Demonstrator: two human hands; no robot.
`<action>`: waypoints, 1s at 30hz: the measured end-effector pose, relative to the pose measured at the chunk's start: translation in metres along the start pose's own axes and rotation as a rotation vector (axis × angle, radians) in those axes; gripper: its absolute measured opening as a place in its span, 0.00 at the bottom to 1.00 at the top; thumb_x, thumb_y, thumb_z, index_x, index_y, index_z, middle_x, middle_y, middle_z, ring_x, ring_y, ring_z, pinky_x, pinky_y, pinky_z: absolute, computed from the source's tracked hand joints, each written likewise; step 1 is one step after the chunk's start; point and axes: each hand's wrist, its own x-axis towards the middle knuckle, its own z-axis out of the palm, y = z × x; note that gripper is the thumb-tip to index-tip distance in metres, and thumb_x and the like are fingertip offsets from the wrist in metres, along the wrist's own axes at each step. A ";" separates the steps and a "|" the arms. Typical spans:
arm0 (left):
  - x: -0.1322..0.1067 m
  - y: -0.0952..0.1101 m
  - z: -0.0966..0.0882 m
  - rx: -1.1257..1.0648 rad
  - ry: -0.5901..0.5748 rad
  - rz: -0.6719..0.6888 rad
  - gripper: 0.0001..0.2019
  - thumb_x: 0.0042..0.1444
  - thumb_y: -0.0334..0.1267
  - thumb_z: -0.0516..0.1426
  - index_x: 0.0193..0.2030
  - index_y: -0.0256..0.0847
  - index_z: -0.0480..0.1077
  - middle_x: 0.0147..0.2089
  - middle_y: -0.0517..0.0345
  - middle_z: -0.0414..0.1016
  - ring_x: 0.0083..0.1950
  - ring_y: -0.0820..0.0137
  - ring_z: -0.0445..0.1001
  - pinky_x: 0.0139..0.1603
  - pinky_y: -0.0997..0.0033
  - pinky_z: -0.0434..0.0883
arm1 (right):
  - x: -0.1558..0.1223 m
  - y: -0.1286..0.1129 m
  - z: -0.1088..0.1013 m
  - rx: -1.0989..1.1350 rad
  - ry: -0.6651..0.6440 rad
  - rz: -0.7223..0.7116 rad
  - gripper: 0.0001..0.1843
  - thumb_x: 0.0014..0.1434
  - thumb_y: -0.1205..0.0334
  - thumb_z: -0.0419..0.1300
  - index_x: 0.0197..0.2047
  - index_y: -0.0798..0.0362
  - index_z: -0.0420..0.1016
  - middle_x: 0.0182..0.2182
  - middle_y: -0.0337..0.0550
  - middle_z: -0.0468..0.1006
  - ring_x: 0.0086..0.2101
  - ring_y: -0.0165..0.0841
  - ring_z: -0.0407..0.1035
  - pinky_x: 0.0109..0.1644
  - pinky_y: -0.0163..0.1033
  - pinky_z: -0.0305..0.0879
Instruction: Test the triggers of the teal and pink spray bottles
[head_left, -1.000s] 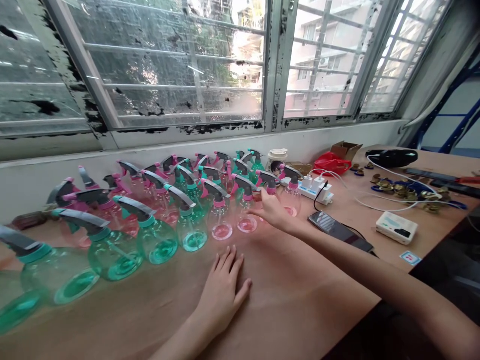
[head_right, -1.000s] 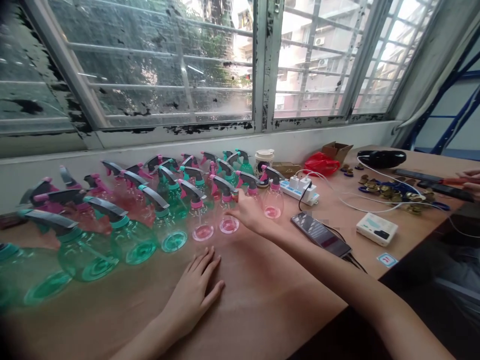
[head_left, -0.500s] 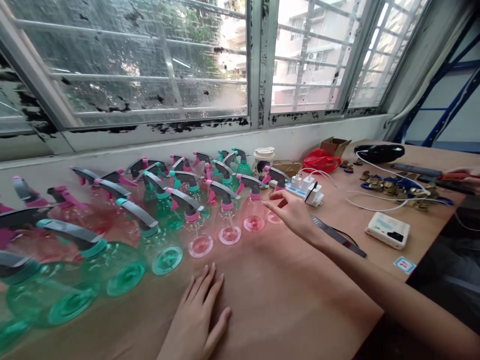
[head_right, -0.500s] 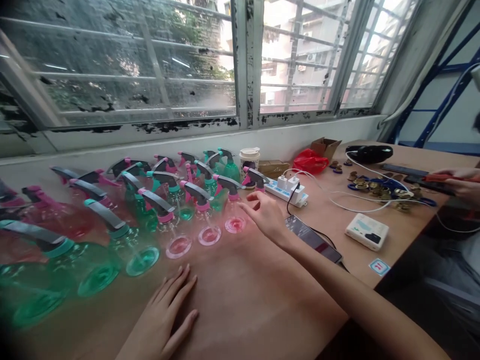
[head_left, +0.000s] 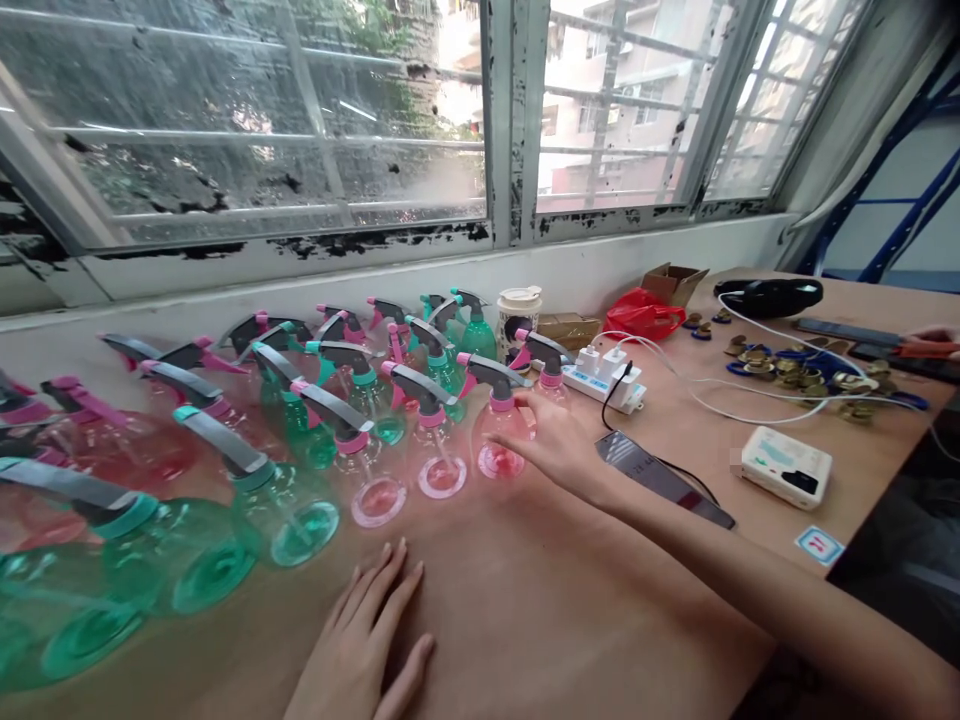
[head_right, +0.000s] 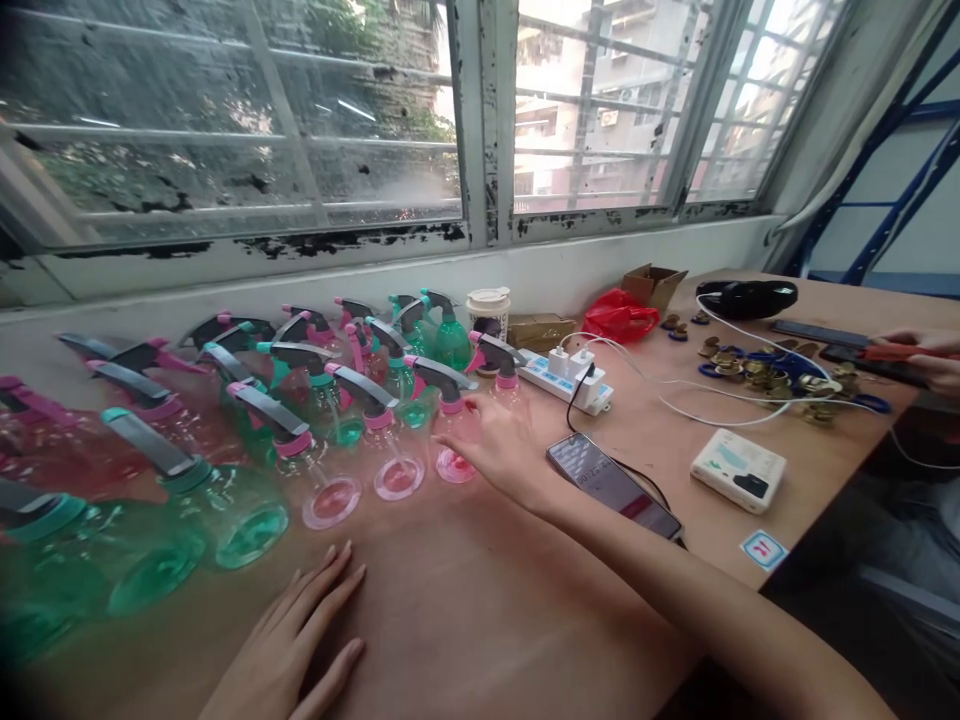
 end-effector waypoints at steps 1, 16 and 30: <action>0.000 -0.001 0.000 -0.013 0.004 -0.007 0.28 0.65 0.48 0.54 0.69 0.45 0.56 0.68 0.45 0.63 0.64 0.50 0.68 0.58 0.46 0.71 | -0.005 0.000 -0.003 -0.012 -0.002 0.002 0.30 0.56 0.43 0.64 0.55 0.54 0.70 0.53 0.54 0.77 0.52 0.49 0.73 0.52 0.51 0.68; 0.039 0.060 -0.009 -0.627 0.009 -0.235 0.42 0.55 0.49 0.64 0.70 0.49 0.47 0.68 0.43 0.60 0.67 0.47 0.61 0.64 0.41 0.61 | -0.109 -0.063 -0.032 -0.108 -0.147 -0.167 0.23 0.54 0.42 0.66 0.41 0.52 0.71 0.33 0.43 0.73 0.30 0.38 0.72 0.30 0.41 0.66; 0.012 0.058 -0.036 -0.758 -0.099 -0.227 0.38 0.52 0.50 0.66 0.67 0.46 0.56 0.64 0.46 0.66 0.64 0.48 0.65 0.61 0.44 0.65 | -0.075 -0.101 -0.018 0.656 -0.457 -0.348 0.21 0.57 0.54 0.65 0.51 0.53 0.69 0.42 0.45 0.76 0.37 0.34 0.73 0.39 0.39 0.71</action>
